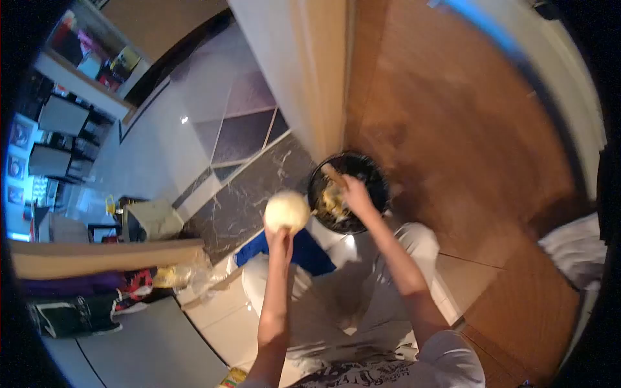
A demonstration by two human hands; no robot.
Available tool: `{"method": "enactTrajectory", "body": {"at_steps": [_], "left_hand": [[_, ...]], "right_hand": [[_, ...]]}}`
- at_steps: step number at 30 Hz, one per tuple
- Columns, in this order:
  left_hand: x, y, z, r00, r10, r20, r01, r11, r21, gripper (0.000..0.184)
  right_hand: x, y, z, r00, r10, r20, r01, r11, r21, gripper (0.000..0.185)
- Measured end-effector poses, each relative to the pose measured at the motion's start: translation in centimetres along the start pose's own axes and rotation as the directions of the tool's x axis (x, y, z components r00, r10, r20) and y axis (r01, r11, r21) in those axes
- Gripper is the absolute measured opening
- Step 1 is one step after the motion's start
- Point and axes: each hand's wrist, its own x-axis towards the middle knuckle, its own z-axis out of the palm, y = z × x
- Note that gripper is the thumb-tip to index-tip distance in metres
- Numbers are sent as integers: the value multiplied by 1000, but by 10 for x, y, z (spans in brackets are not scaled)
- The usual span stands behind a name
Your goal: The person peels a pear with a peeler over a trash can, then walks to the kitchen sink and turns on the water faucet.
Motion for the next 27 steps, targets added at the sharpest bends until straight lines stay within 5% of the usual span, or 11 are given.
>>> {"method": "enactTrajectory", "body": {"at_steps": [2, 4, 6, 9, 11, 14, 16, 20, 23, 25, 27], "left_hand": [[-33, 11, -6, 983, -129, -135, 136, 990, 45, 60], [-76, 45, 11, 964, -216, -155, 232, 969, 89, 61], [-111, 81, 34, 974, -211, -84, 222, 960, 168, 62], [-156, 131, 63, 954, -298, -33, 299, 942, 154, 61], [-185, 168, 80, 939, -341, -39, 342, 923, 179, 62], [-206, 231, 126, 936, -349, -32, 349, 917, 195, 65], [-216, 272, 151, 955, -295, 16, 286, 935, 211, 62], [-208, 330, 198, 951, -290, 102, 267, 944, 195, 51], [-176, 343, 192, 927, -335, 168, 267, 905, 332, 53], [-166, 357, 225, 935, -319, 153, 269, 922, 278, 56], [-154, 363, 247, 932, -339, 126, 285, 904, 320, 57]], "right_hand": [[-10, -74, -58, 935, 301, 187, -351, 863, 364, 15], [-23, -110, -88, 998, 64, 20, -63, 783, 619, 15], [-37, -219, -180, 990, 134, 53, -126, 626, 769, 6], [-46, -362, -334, 917, -325, -231, 347, 366, 863, 11], [-51, -434, -399, 621, -400, -674, 743, 26, 669, 17], [-77, -515, -475, 689, -198, -698, 701, -62, 710, 22], [-61, -554, -521, 319, -519, -793, 864, -185, 468, 23], [-89, -612, -586, 361, -476, -802, 906, -26, 423, 23], [-94, -647, -614, 129, -345, -930, 991, 13, 133, 13], [-120, -658, -631, 340, -326, -882, 939, 168, 300, 12], [-131, -670, -628, 235, -225, -946, 960, 208, 189, 11]]}}
